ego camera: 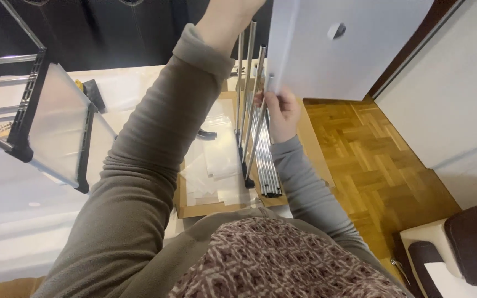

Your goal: The person assembles a metal shelving unit by inserting metal rods into black plastic brackets and attaching white plastic panels to the frame. The person handles multiple rods, brackets, and panels, fitting them together by hand on a table.

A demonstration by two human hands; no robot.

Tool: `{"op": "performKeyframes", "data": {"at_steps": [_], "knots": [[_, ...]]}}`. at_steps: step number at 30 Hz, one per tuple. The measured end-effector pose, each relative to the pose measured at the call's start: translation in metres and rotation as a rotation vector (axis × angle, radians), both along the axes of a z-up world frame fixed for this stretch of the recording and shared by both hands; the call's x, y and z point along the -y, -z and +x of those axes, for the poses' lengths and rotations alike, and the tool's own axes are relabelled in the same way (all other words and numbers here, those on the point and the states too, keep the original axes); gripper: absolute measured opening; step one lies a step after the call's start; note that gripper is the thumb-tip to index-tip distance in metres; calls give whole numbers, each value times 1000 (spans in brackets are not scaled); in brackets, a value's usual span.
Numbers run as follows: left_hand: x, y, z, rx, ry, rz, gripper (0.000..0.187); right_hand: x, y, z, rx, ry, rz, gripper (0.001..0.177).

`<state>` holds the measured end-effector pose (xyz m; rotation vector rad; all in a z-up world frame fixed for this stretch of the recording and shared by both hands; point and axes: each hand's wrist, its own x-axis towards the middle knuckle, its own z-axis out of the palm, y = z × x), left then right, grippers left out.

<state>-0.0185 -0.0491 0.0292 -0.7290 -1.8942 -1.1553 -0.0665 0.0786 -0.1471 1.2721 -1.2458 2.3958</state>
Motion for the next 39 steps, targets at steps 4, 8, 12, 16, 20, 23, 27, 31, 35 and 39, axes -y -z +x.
{"op": "performKeyframes", "data": {"at_steps": [4,8,12,16,20,23,27,31,35,39], "knots": [[-9,3,3,-59,42,80,29,-3,27,7,80,17,41,7],[-22,15,6,-99,97,163,29,-9,55,16,188,-4,119,7],[-33,26,7,-139,158,241,30,-14,75,31,258,-24,162,9],[-26,46,26,-59,242,259,26,-18,63,38,281,-61,111,11],[-21,87,52,65,-7,51,21,-25,65,31,270,-36,291,16],[-19,121,52,182,18,169,25,-18,87,19,242,-145,144,16],[-25,127,54,232,-43,225,21,-13,108,5,273,-136,110,15],[-28,138,48,161,-128,235,22,-18,105,8,284,-166,113,15],[-29,136,50,144,-123,247,16,-19,99,10,227,-153,140,12],[-29,140,54,123,-147,203,15,-20,93,15,253,-154,153,13]]}}
